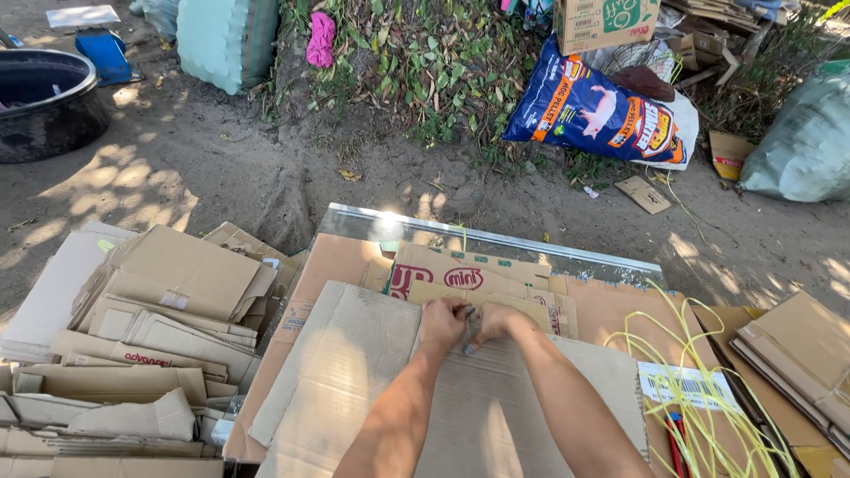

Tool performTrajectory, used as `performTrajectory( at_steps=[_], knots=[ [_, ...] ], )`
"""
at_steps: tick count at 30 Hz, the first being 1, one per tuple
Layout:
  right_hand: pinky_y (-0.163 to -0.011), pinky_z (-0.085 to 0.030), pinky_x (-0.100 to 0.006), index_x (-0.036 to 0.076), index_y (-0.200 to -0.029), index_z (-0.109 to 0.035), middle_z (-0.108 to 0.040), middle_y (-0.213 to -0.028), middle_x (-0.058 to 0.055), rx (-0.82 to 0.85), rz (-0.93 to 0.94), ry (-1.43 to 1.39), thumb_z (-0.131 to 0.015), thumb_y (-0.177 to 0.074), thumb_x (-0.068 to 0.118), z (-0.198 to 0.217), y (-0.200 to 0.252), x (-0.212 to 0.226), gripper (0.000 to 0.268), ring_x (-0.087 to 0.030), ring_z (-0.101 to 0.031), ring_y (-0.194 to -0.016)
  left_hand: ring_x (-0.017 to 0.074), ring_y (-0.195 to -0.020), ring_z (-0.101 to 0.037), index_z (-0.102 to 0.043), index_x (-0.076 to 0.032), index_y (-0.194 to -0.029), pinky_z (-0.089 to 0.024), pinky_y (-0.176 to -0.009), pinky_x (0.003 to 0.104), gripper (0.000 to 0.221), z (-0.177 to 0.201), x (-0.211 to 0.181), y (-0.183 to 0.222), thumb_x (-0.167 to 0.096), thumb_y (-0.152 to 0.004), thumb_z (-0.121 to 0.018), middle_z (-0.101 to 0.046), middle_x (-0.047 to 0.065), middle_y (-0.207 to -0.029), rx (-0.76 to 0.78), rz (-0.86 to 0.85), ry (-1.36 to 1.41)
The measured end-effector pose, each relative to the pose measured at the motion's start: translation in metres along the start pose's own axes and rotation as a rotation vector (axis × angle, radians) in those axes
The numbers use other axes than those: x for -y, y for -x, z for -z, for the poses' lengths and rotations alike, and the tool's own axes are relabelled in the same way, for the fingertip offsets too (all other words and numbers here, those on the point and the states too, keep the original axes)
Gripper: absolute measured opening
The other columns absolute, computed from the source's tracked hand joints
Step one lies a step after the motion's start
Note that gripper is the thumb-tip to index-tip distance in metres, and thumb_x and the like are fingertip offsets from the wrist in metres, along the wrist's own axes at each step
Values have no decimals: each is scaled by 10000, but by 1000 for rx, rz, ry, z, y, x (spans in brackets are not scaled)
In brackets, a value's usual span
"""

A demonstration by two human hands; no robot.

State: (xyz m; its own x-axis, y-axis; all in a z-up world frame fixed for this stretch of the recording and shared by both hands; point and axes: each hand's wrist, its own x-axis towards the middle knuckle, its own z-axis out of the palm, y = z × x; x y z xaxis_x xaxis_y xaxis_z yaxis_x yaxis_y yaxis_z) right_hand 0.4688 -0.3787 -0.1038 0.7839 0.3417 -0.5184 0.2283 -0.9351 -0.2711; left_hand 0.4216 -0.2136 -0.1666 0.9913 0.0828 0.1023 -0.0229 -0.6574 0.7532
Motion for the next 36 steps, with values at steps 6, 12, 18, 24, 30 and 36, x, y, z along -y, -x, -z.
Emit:
performTrajectory(
  at_steps=[6, 12, 18, 24, 30, 36],
  knots=[
    [-1132, -473, -505, 16, -1235, -775, -723, -1339, -206, 77, -26, -57, -1082, -495, 480, 5, 3, 25, 925, -465, -595, -1339, 252, -1067, -764, -784, -386, -1120, -341, -1143, 398, 220, -4, -3, -2, -396, -1008, -596, -819, -3, -1014, 26, -36, -203],
    [-947, -571, -552, -28, -1044, -797, -778, -1060, -242, -92, 16, 56, -809, -787, 185, 9, 67, 56, 334, -465, -708, -1126, 293, -1074, -765, -787, -380, -1149, -319, -1153, 466, 294, -9, -2, -1, -387, -1023, -522, -823, 55, -1029, 36, -77, -298],
    [-1002, -547, -562, 95, -1002, -828, -802, -1000, -179, -229, -72, 132, -728, -794, 206, -1, 88, 62, 256, -432, -750, -1082, 279, -912, -776, -740, -374, -1078, -397, -1069, 446, 310, -41, 27, -10, -499, -1029, -462, -783, 87, -833, -177, -239, -386],
    [-1036, -478, -528, 112, -942, -842, -809, -917, -161, -307, -39, 281, -770, -807, 251, -24, 88, 56, 207, -403, -779, -990, 270, -944, -770, -616, -274, -1069, -392, -1071, 417, 306, -28, 4, -1, -448, -1102, -366, -779, 109, -841, -150, -218, -429],
    [-1008, -471, -589, 111, -838, -821, -791, -754, -140, -737, 149, 302, -617, -851, 87, -79, 110, 52, 206, -338, -792, -790, 304, -892, -793, -540, -248, -1054, -400, -1023, 420, 289, -37, 10, -11, -452, -1097, -340, -786, 119, -812, -70, -165, -493],
    [-847, -462, -448, 155, -813, -755, -745, -739, -47, -840, 289, 341, -619, -854, 112, -84, 167, 66, 148, -255, -725, -771, 304, -827, -791, -515, -228, -1019, -401, -983, 410, 301, -33, 4, -6, -446, -1112, -329, -766, 125, -747, -102, -203, -483]
  ],
)
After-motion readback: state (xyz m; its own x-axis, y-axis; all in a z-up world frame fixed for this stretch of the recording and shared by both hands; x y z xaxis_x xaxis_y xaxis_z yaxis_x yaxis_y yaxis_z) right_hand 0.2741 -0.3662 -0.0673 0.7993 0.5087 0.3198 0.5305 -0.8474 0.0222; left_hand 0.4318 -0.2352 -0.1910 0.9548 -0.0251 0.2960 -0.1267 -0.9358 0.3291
